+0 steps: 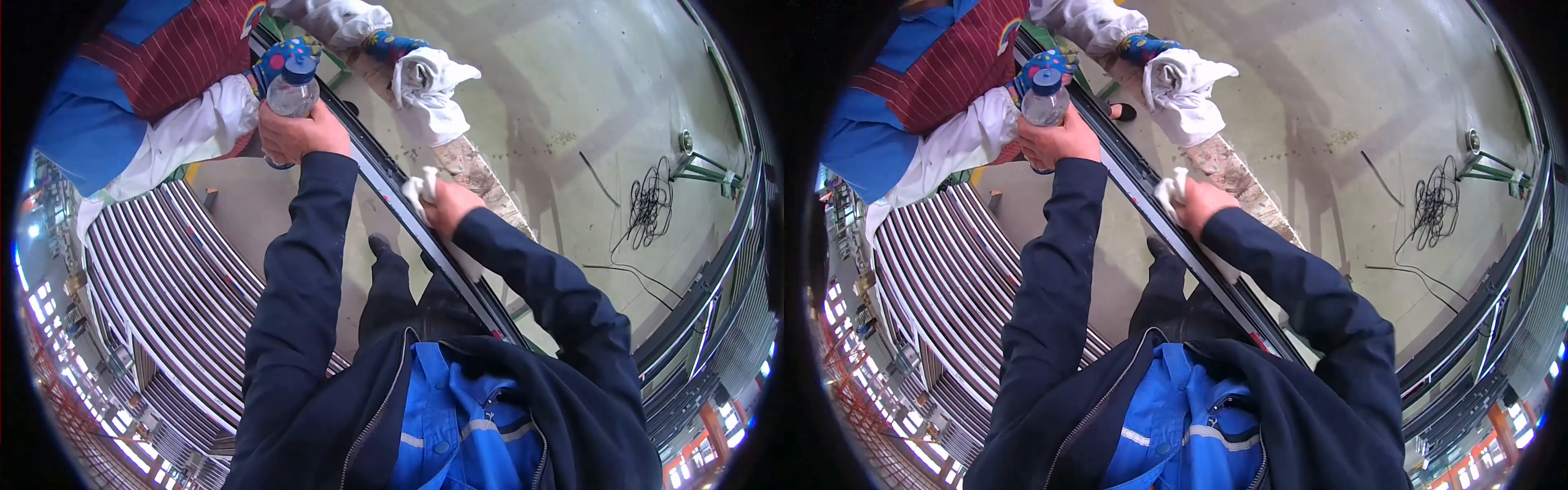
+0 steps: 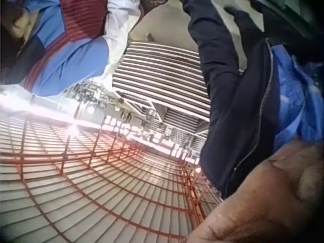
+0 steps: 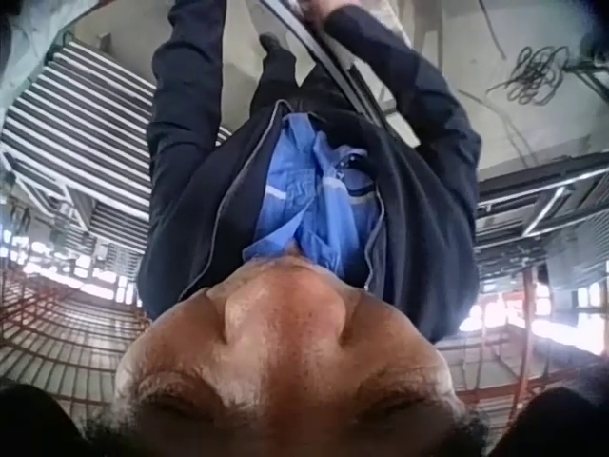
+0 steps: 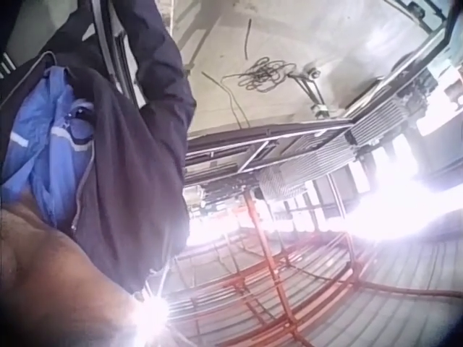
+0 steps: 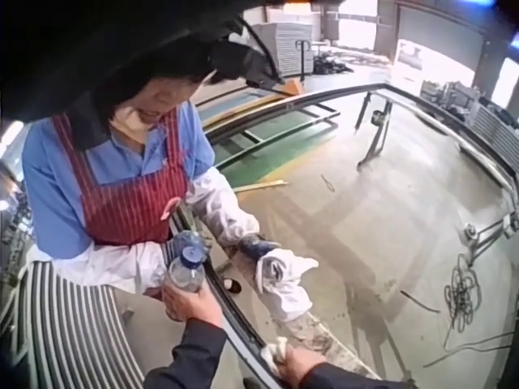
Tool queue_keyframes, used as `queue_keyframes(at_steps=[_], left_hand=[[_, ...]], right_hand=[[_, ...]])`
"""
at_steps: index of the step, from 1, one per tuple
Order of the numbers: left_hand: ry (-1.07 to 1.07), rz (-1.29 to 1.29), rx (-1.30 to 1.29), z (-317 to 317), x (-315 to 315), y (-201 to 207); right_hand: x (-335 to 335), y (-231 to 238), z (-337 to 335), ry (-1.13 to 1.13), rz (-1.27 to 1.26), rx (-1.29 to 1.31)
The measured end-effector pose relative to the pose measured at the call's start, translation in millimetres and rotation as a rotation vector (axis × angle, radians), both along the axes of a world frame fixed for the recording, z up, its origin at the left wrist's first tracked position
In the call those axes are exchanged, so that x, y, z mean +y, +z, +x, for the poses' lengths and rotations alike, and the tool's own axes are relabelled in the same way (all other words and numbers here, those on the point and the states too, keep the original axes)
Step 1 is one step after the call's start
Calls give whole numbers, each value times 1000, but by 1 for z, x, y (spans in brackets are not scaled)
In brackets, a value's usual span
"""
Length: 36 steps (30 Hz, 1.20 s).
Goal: Wiping down a long metal beam or structural frame using a cleaning cloth and liquid from a bottle.
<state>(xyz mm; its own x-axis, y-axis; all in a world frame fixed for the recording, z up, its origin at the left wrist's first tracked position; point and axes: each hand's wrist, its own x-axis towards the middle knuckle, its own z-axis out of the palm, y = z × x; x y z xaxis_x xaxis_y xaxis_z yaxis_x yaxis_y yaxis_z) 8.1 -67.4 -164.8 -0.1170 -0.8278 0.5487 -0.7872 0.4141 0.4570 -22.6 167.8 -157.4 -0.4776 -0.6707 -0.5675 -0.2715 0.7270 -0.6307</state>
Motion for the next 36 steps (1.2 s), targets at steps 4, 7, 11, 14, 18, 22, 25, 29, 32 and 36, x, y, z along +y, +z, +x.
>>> queue_keyframes(at_steps=[4,7,11,14,18,22,25,29,32,36], left_hand=[[-7,-40,23,-3,4,4],[-45,-46,28,-7,2,0],[-14,-15,28,-6,6,2],[33,-34,-26,0,3,2],[3,-44,-14,-11,7,5],[-35,-25,8,-10,9,3],[-13,-33,-17,-2,4,3],[22,-36,-22,0,3,9],[1,-39,-21,-8,8,9],[-13,21,-15,-6,8,6]], right_hand=[[-13,-5,-8,10,-29,56],[-43,-7,-19,18,-33,149],[-20,-18,-9,-18,-67,70],[6,0,2,23,52,19],[-30,-9,-9,-12,-35,180],[-65,-17,-19,-91,-90,245],[-28,-15,-8,-10,-119,37],[26,-12,12,8,-98,75],[-19,-16,-3,-46,-129,134],[-58,-6,-18,-89,-113,86]])
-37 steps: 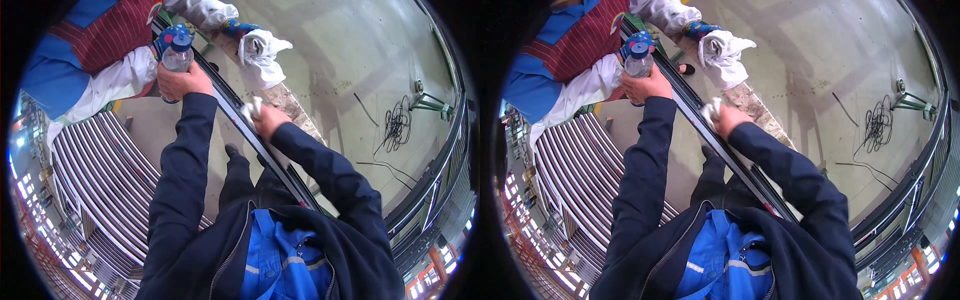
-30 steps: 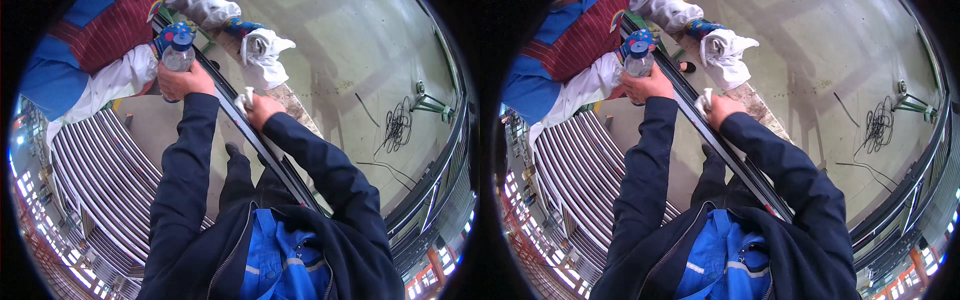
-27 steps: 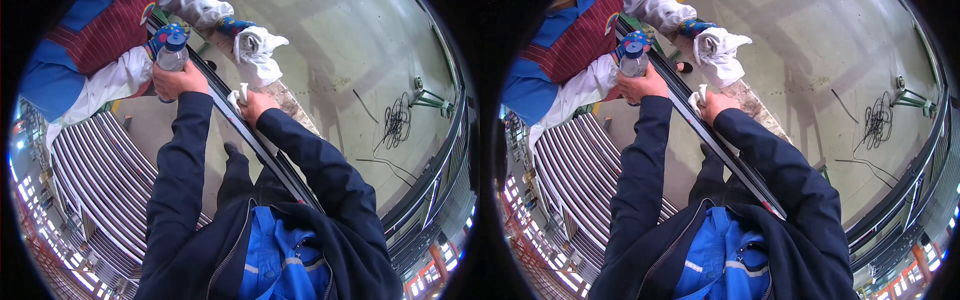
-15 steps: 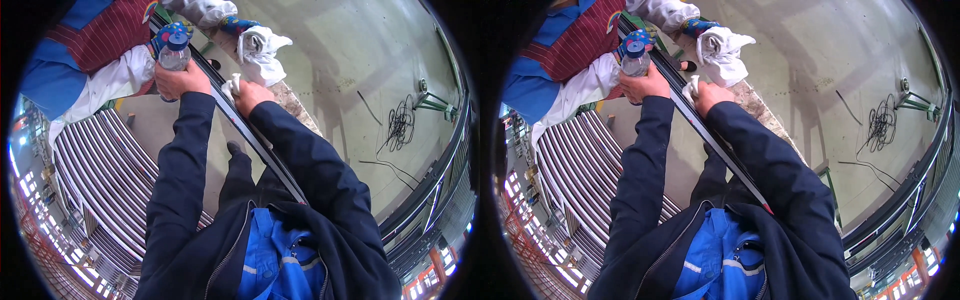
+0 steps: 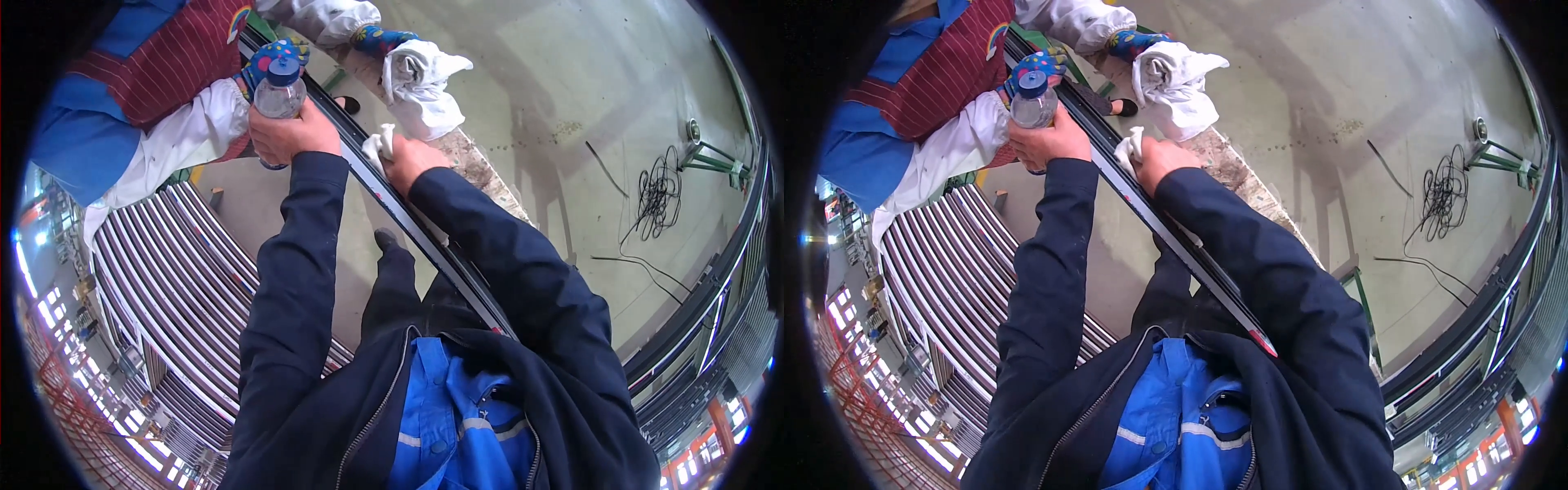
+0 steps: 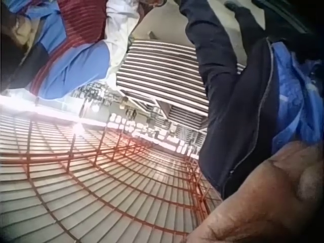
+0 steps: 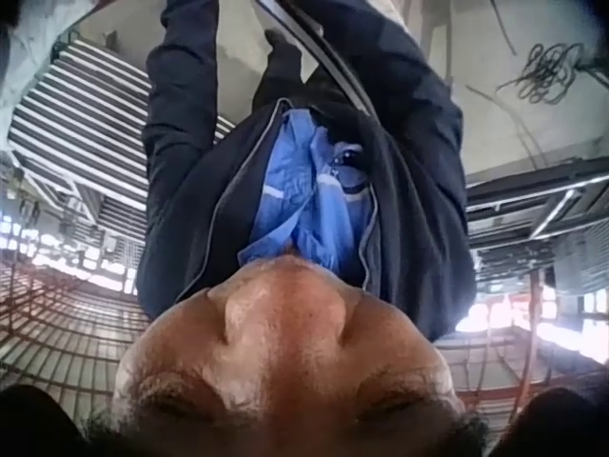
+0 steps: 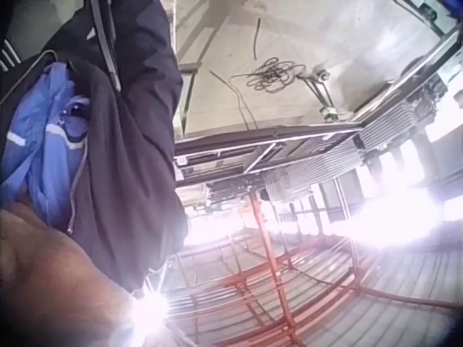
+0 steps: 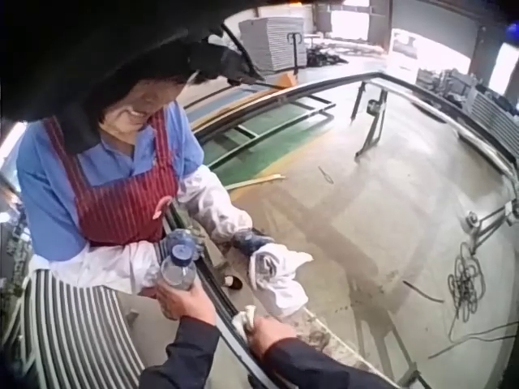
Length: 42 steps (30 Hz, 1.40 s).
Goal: Wiping down a long metal beam or structural frame using a cleaning cloth and liquid from a bottle.
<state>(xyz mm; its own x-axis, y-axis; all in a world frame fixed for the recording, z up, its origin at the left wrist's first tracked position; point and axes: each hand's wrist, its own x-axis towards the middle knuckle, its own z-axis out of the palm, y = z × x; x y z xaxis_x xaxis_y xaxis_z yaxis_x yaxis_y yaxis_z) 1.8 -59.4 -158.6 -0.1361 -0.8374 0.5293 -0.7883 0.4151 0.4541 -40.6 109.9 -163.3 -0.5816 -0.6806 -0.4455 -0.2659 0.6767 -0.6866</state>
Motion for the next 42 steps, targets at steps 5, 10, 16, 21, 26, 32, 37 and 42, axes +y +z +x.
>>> queue_keyframes(at_steps=[5,10,16,21,26,32,37,42], left_hand=[[35,-50,8,8,-5,-1],[3,-46,19,-3,-3,-3],[22,-41,2,7,-7,-9],[27,-15,21,1,-1,2],[7,-30,31,0,-3,-3],[-4,-34,37,8,-6,-1],[2,-5,92,-10,3,4],[-17,-18,56,3,-1,4]], right_hand=[[66,9,23,84,56,-70],[20,1,3,99,111,47],[40,-13,16,69,15,-64],[58,0,20,58,30,-62],[-2,-4,0,23,39,63],[72,13,25,55,58,-111],[12,-5,-4,21,6,-60],[16,-19,5,-2,-38,-153]])
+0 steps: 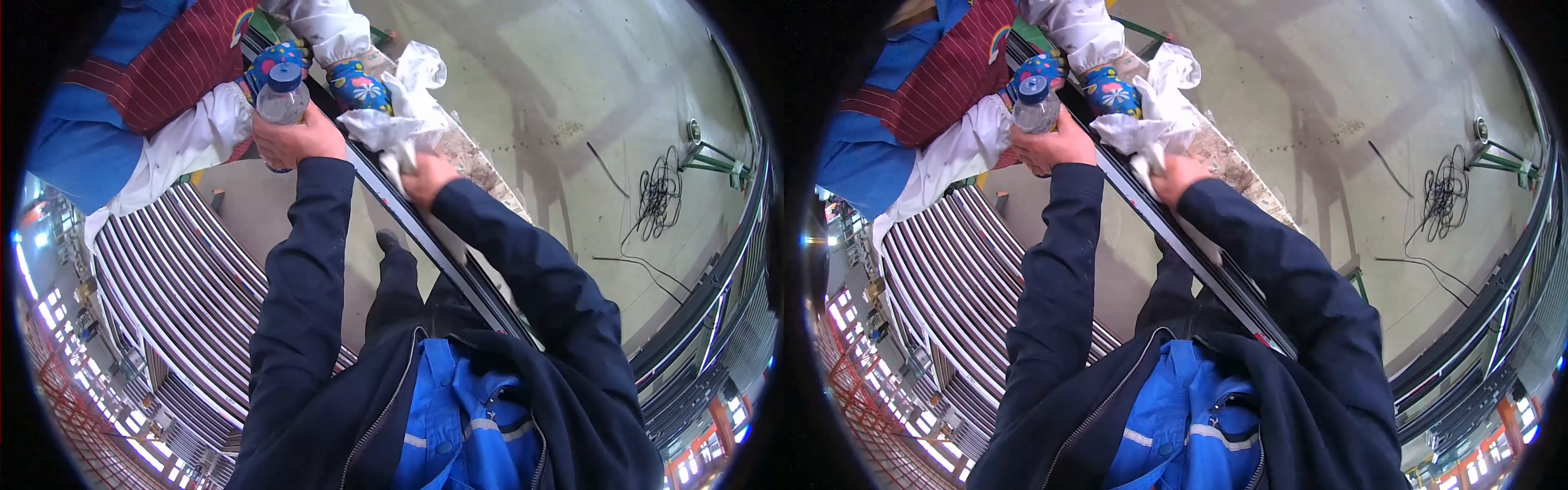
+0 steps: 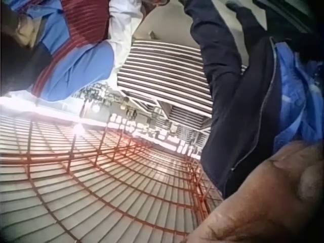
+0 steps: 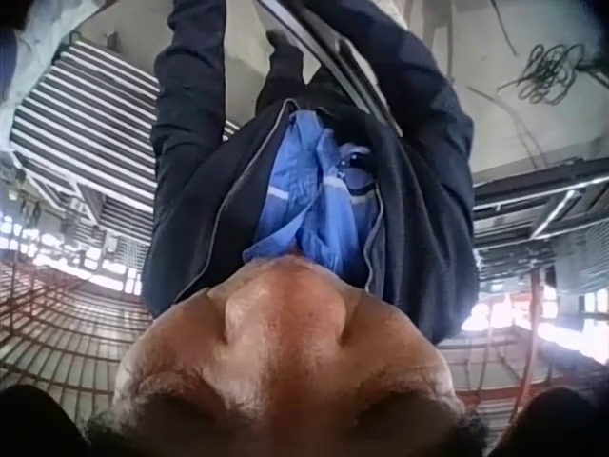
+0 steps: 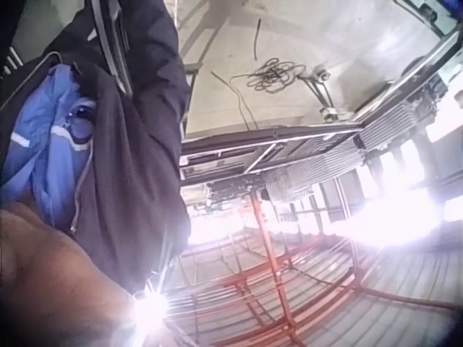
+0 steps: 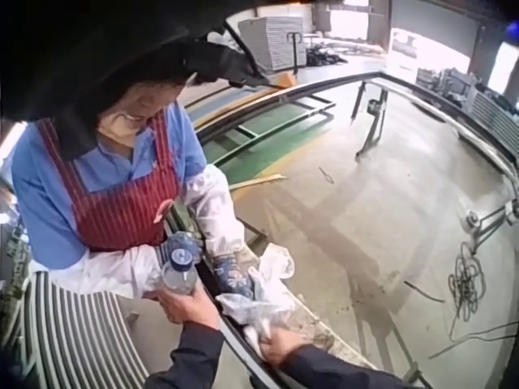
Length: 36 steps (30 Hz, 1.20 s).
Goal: Wiping down a long metal beam or structural frame using a cleaning cloth and liquid from a bottle.
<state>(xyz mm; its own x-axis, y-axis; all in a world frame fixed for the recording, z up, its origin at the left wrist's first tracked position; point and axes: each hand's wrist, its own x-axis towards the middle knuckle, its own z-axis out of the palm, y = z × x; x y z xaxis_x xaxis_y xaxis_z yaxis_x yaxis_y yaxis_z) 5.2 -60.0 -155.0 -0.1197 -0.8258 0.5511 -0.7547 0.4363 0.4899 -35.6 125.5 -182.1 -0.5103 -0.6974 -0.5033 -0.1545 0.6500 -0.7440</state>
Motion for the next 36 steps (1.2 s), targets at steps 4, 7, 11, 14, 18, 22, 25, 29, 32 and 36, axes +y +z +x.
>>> queue_keyframes(at_steps=[4,7,11,14,18,22,25,29,32,36], left_hand=[[16,-9,9,-3,1,2],[8,-2,24,-3,1,2],[3,90,34,-10,9,4],[-7,50,24,7,-4,-2],[-6,5,31,2,0,1],[-17,-47,-2,-2,-1,-7],[-14,-72,-49,-5,-2,-11],[-23,-33,-47,5,-2,-10],[-19,-51,-69,6,-2,-6],[-85,-132,-51,6,-5,-13]], right_hand=[[58,-16,15,-80,43,-195],[11,-7,4,-136,79,-42],[-14,-39,-6,-185,-164,176],[15,-9,12,-112,37,-111],[56,9,19,-131,113,-221],[14,1,4,-108,191,-16],[7,2,-12,-145,146,-47],[69,0,-1,58,60,-263],[113,21,16,-107,-305,-237],[116,19,12,115,-399,-252]])
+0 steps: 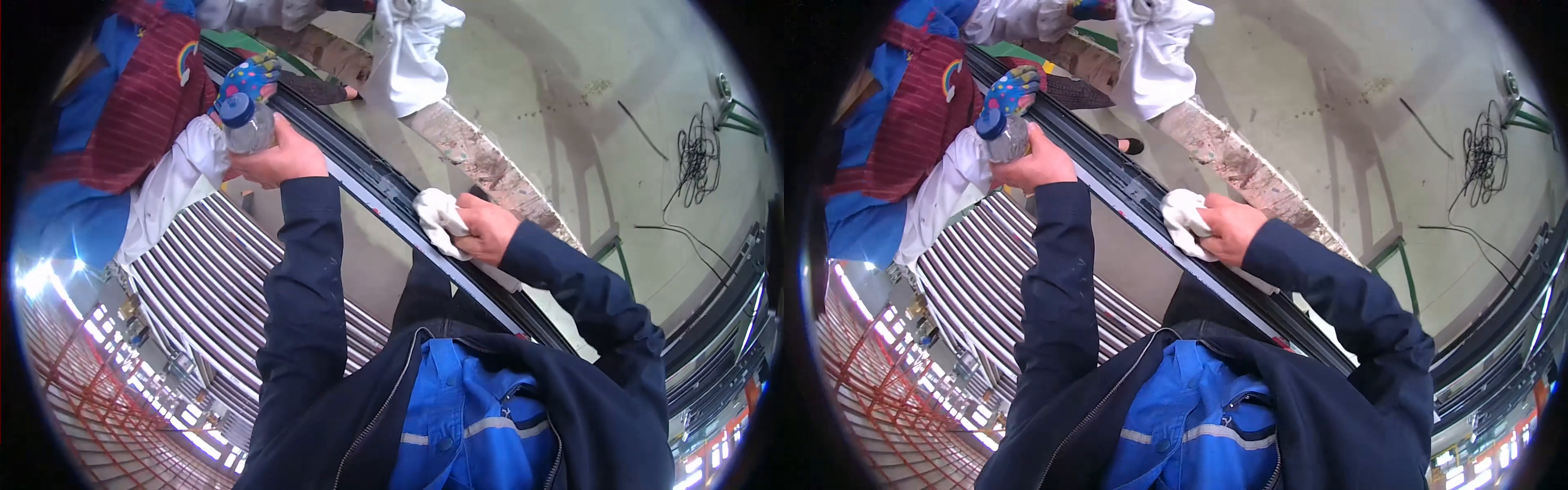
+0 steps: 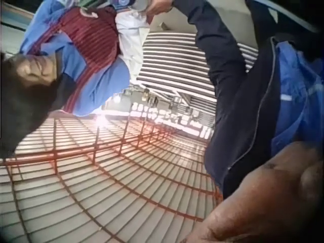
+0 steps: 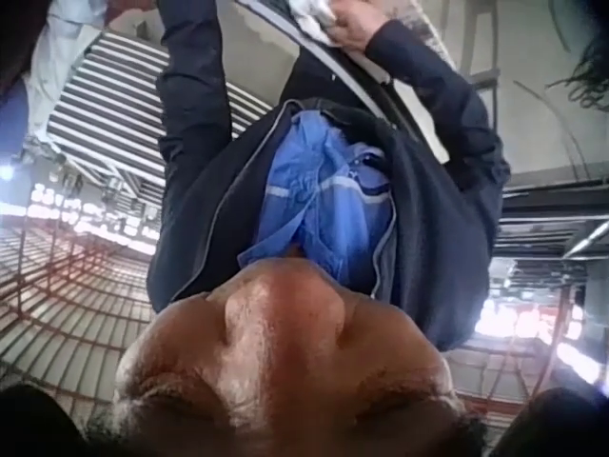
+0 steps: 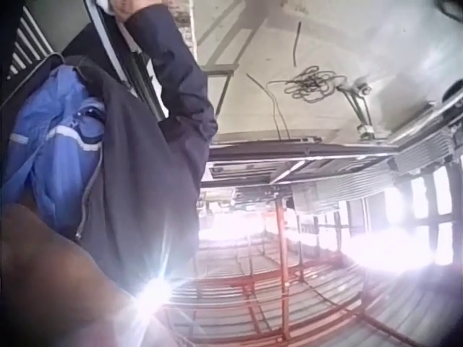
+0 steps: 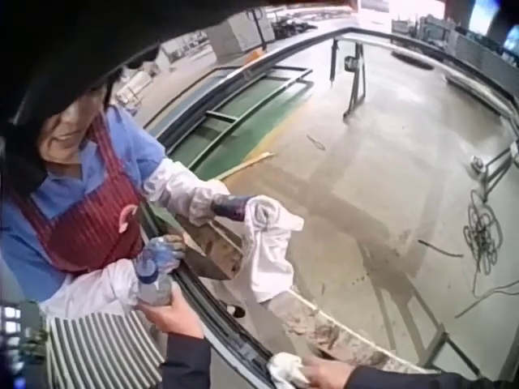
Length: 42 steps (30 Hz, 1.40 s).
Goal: Wiping down a long metal beam or structural frame using a cleaning cloth and liquid from a bottle.
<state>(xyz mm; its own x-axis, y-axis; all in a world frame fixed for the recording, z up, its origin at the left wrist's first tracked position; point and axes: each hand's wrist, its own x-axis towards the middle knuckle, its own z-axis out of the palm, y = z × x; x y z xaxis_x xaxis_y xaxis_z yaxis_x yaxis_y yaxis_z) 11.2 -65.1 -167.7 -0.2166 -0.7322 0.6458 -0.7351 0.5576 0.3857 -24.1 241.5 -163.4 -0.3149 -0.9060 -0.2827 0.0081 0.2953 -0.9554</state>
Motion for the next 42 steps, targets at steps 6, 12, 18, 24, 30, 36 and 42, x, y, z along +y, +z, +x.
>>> queue_keyframes(at_steps=[6,12,18,24,30,36,42], left_hand=[[-10,95,44,-5,3,1],[-62,77,43,1,-4,7],[-114,82,99,-3,-2,6],[-132,151,173,-6,-2,3],[-165,120,142,-7,4,11],[-200,147,184,-11,3,9],[-162,237,193,-8,3,15]], right_hand=[[-64,2,-32,293,6,184],[-44,-2,-35,438,37,-110],[-49,7,-42,341,112,-406],[-67,0,-48,375,130,-376],[-16,6,-42,478,116,-330],[-69,0,-56,543,80,31],[-45,5,-43,468,34,14]])
